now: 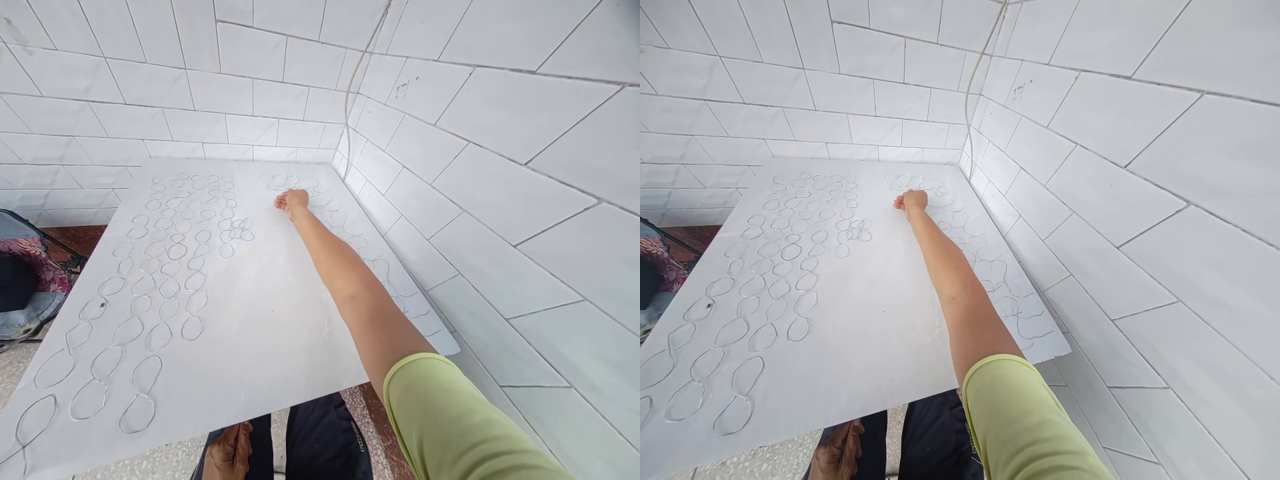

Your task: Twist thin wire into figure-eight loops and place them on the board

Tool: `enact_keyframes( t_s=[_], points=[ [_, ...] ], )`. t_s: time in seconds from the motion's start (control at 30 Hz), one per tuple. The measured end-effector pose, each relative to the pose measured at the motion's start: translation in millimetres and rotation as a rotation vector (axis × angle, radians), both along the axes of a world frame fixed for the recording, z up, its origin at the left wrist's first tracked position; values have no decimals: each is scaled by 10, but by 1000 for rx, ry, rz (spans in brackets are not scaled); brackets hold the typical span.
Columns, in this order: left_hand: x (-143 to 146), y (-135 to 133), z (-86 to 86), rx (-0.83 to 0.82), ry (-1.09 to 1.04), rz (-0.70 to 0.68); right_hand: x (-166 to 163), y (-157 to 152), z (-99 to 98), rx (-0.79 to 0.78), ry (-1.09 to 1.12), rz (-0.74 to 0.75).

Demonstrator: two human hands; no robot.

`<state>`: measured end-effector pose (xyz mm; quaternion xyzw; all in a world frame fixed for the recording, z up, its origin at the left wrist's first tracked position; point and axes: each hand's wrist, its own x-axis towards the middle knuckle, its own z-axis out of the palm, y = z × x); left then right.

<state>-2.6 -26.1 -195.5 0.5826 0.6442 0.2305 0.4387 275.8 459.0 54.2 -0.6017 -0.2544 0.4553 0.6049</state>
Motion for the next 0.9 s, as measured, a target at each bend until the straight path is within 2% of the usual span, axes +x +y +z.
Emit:
enact_keyframes(
  t_s=[0.1,0.23,0.4,0.53,0.7,0.77,0.9],
  points=[
    [26,-1,53,11,17,10,37,78,12,-50,1,7],
    [17,39,95,-19,9,3,92,37,27,-91,-8,35],
    [-5,73,127,-35,-55,-3,154,-176,75,-84,-84,75],
    [49,60,249,-41,-69,2,149,-420,121,-60,-223,128],
    [129,44,396,-8,-50,3,-107,-777,37,8,-458,314],
    [142,43,413,4,-41,5,-285,-891,-34,31,-542,396],
    [139,39,411,1,-41,10,-633,-988,-128,52,-674,451]
  ],
)
